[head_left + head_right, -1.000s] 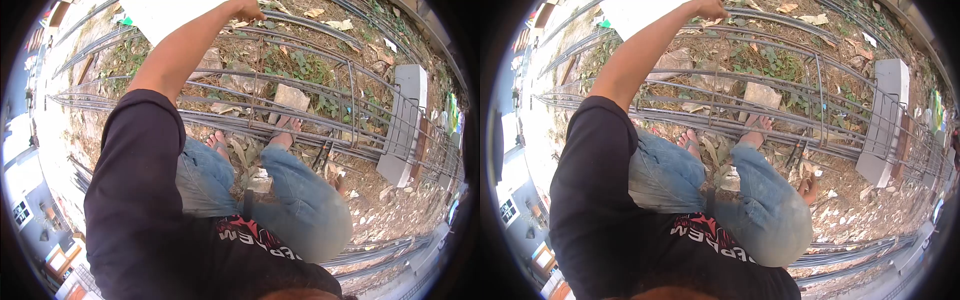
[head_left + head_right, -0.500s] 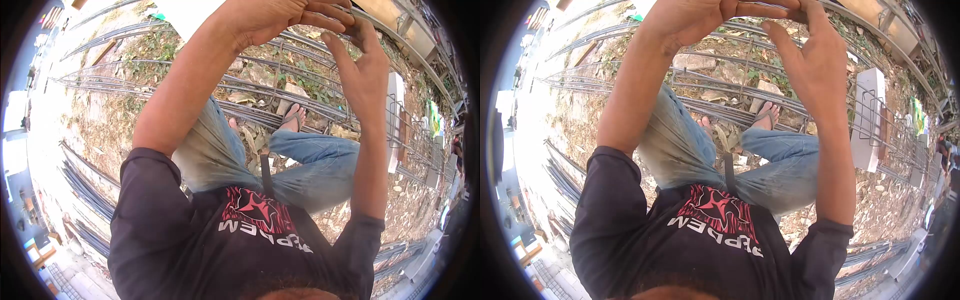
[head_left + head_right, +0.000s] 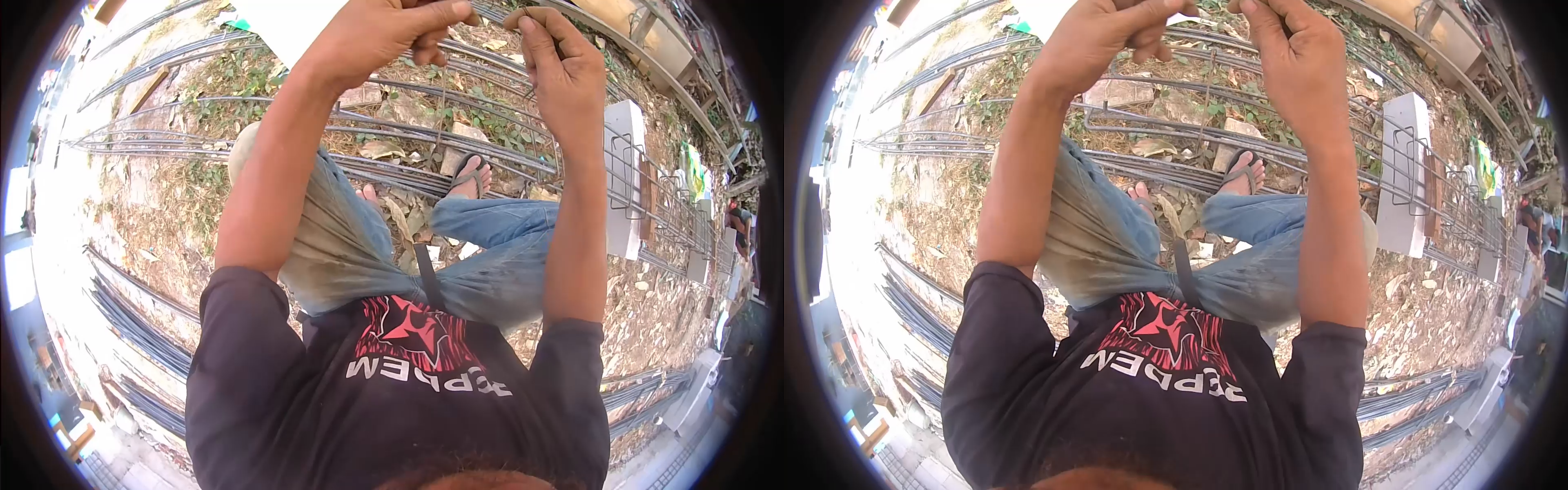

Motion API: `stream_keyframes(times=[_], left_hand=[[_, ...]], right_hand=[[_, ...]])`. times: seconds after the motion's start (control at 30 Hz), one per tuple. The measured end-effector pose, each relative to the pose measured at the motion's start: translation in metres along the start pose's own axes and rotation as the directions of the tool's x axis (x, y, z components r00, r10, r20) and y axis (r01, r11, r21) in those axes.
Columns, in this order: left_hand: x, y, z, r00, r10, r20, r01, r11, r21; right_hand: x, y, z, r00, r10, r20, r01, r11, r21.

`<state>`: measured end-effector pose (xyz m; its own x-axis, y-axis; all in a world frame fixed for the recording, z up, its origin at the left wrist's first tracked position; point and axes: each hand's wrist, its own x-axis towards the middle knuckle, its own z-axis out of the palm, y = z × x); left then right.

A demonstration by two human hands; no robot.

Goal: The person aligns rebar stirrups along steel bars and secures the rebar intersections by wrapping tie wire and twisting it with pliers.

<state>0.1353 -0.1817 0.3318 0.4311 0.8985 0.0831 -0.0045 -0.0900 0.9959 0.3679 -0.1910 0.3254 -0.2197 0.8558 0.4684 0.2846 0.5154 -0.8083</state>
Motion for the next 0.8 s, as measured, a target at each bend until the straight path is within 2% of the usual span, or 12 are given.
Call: stream_keyframes(times=[0.03,0.07,0.13,0.2,0.23,0.3,0.4,0.43,0.53,0.63,0.7,0.8], left_hand=[[-0.001,0.002,-0.004,0.999,-0.003,-0.050,0.000,0.999,-0.047],[-0.003,0.001,-0.019,1.000,-0.006,0.023,0.008,0.993,-0.115],[-0.005,0.003,-0.028,0.987,-0.025,-0.161,0.035,0.998,0.059],[-0.001,0.010,-0.021,0.967,0.095,-0.238,-0.063,0.988,0.138],[0.003,0.010,-0.007,0.946,0.093,-0.310,-0.097,0.995,0.003],[-0.003,0.016,0.034,0.965,0.136,-0.225,-0.161,0.982,-0.099],[-0.002,0.009,0.054,0.995,0.067,-0.076,-0.079,0.981,-0.175],[0.004,0.004,0.045,0.998,-0.002,-0.066,-0.005,0.994,-0.105],[0.001,0.005,0.036,0.996,-0.079,-0.041,0.074,0.990,-0.124],[-0.001,0.016,0.038,0.994,-0.103,-0.033,0.097,0.986,-0.139],[0.005,0.005,0.039,0.983,0.120,0.139,-0.056,0.916,-0.398],[0.018,-0.003,0.018,0.863,0.259,0.433,0.012,0.847,-0.531]], right_hand=[[-0.002,-0.021,-0.007,0.985,0.130,-0.112,-0.141,0.985,-0.100],[-0.003,-0.017,-0.017,0.993,0.078,-0.084,-0.089,0.987,-0.136],[0.000,0.005,-0.045,1.000,-0.017,-0.020,0.012,0.979,-0.203],[-0.004,0.006,-0.040,0.994,-0.092,-0.052,0.088,0.993,-0.079],[-0.007,-0.003,-0.045,0.999,0.045,-0.028,-0.045,0.999,-0.017],[-0.013,-0.001,-0.044,0.993,0.118,0.025,-0.117,0.992,-0.043],[-0.014,0.000,-0.022,1.000,0.009,0.004,-0.009,0.998,0.062],[-0.012,0.001,-0.027,0.988,-0.131,-0.084,0.119,0.983,-0.138],[-0.014,0.007,-0.057,0.994,-0.004,-0.110,0.006,1.000,0.019],[-0.019,-0.012,-0.064,0.995,0.067,0.079,-0.057,0.992,-0.115],[-0.022,-0.016,-0.063,0.991,0.104,0.082,-0.102,0.994,-0.040],[-0.021,0.008,-0.087,1.000,-0.028,0.002,0.029,0.996,-0.087]])
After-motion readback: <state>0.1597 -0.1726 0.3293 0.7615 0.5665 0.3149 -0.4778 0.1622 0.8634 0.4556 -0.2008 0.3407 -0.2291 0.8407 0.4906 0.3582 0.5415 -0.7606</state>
